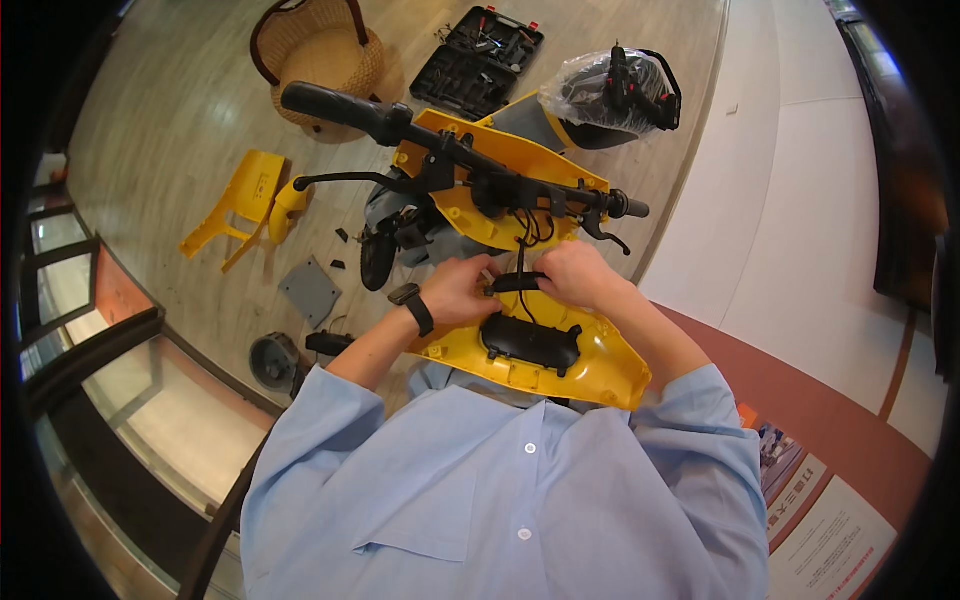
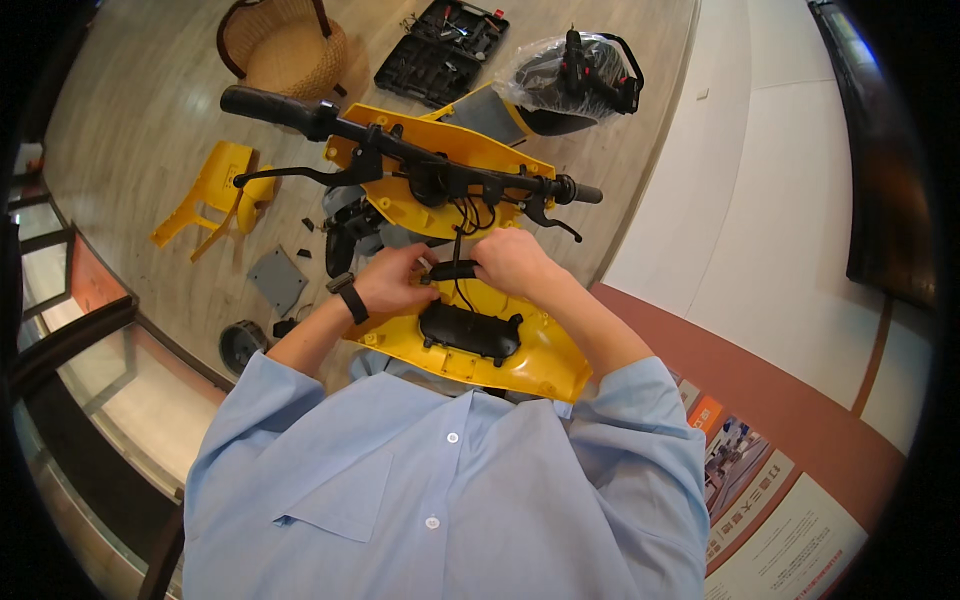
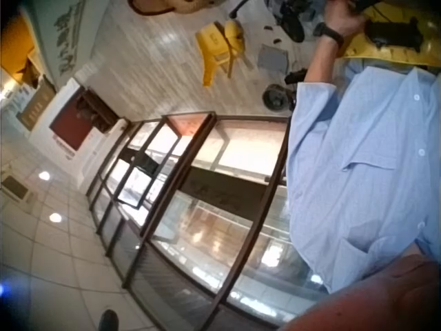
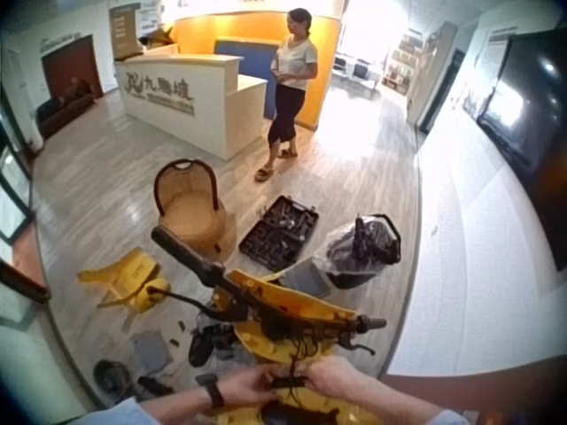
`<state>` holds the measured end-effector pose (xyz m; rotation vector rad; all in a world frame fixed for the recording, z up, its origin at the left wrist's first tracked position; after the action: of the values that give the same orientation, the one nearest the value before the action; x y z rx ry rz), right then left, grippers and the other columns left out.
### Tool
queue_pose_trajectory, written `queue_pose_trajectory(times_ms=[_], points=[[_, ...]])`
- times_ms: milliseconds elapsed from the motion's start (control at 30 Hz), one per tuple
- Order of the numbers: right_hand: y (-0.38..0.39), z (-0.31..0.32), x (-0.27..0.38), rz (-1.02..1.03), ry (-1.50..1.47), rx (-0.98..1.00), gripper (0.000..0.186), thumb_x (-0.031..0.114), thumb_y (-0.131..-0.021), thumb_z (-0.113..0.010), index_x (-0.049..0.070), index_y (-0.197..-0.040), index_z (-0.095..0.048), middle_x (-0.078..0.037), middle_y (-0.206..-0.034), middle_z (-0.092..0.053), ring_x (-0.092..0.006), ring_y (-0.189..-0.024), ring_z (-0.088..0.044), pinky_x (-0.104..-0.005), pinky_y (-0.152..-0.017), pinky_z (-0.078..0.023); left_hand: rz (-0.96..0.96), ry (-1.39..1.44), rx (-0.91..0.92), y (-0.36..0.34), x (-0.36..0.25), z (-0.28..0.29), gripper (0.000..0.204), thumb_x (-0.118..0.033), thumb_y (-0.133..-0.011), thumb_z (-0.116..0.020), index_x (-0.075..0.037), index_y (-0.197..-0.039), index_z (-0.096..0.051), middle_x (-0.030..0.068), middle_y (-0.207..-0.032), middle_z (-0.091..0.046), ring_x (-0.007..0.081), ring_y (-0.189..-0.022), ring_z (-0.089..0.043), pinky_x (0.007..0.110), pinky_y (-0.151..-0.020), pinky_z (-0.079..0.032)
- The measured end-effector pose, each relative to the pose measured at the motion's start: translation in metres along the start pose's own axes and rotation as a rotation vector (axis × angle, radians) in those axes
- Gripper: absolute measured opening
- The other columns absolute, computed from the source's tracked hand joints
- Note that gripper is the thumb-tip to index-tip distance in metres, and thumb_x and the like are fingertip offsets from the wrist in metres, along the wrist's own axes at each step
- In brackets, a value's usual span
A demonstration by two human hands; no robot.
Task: The recorder is assembling or repairing a yellow plastic motorcycle fairing/dashboard component using a cordless drill.
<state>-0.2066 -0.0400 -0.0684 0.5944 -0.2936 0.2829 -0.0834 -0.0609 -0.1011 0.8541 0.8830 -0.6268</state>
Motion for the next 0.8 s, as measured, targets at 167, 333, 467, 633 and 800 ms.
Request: queue_pose_trajectory(times_ms=[167,333,467,633,800], points=[[0.003,0.007,0.004,-0.028,0.03,-0.031,0.02,0.026,-0.08,-0.067,0.007,-0.077,-0.073,-0.015,-0.075,-0.069,-0.0349,-0.078,-0.068,-0.0449,-0.071,-0.055,-0.042,-0.03,-0.026,0.004,-0.008,0.006,0.041,-0.022,-0.074,-0.08,-0.004,-0.107,-0.064,0.0168,-0.081,-0.07,0.0326,-0.072,-0.068,0.037,-0.066,-0.053],[0.001,0.007,0.01,-0.035,0.063,-0.114,0.019,0.027,-0.079,-0.067,0.008,-0.075,-0.072,-0.014,-0.069,-0.067,-0.0346,-0.071,-0.067,-0.0459,-0.066,-0.054,-0.067,0.031,-0.066,0.006,-0.006,0.007,0.037,-0.019,-0.078,-0.078,-0.003,-0.108,-0.061,0.0189,-0.085,-0.072,0.0341,-0.077,-0.07,0.039,-0.068,-0.053],[0.0,0.008,0.012,-0.042,0.116,-0.137,0.018,0.026,-0.077,-0.067,0.008,-0.074,-0.071,-0.013,-0.068,-0.067,-0.0335,-0.07,-0.068,-0.0446,-0.065,-0.054,-0.089,0.023,-0.076,0.006,-0.009,0.007,0.036,-0.017,-0.08,-0.077,-0.004,-0.108,-0.06,0.019,-0.088,-0.072,0.0356,-0.081,-0.07,0.04,-0.069,-0.053],[0.0,0.014,0.012,-0.045,0.124,-0.135,0.02,0.027,-0.076,-0.069,0.007,-0.074,-0.071,-0.014,-0.068,-0.067,-0.034,-0.071,-0.068,-0.0443,-0.065,-0.054,-0.096,-0.015,-0.09,0.008,-0.015,0.009,0.038,-0.017,-0.08,-0.079,-0.006,-0.11,-0.058,0.0182,-0.088,-0.072,0.0371,-0.084,-0.07,0.041,-0.07,-0.054],[0.004,0.024,0.005,-0.065,-0.016,-0.094,0.024,0.032,-0.078,-0.07,0.008,-0.077,-0.072,-0.015,-0.072,-0.067,-0.0344,-0.075,-0.068,-0.0452,-0.068,-0.054,-0.117,-0.028,-0.098,0.011,-0.016,0.01,0.042,-0.018,-0.08,-0.081,-0.006,-0.111,-0.057,0.0189,-0.089,-0.072,0.0376,-0.084,-0.069,0.041,-0.07,-0.054]])
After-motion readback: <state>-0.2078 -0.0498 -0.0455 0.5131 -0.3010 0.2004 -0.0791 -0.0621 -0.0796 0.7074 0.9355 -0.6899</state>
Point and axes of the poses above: each hand's wrist, its own y-axis away from the middle knuckle, its own z-axis out of the back of the hand, x = y × z, the point moved 10 cm from there along -y, towards the middle knuckle
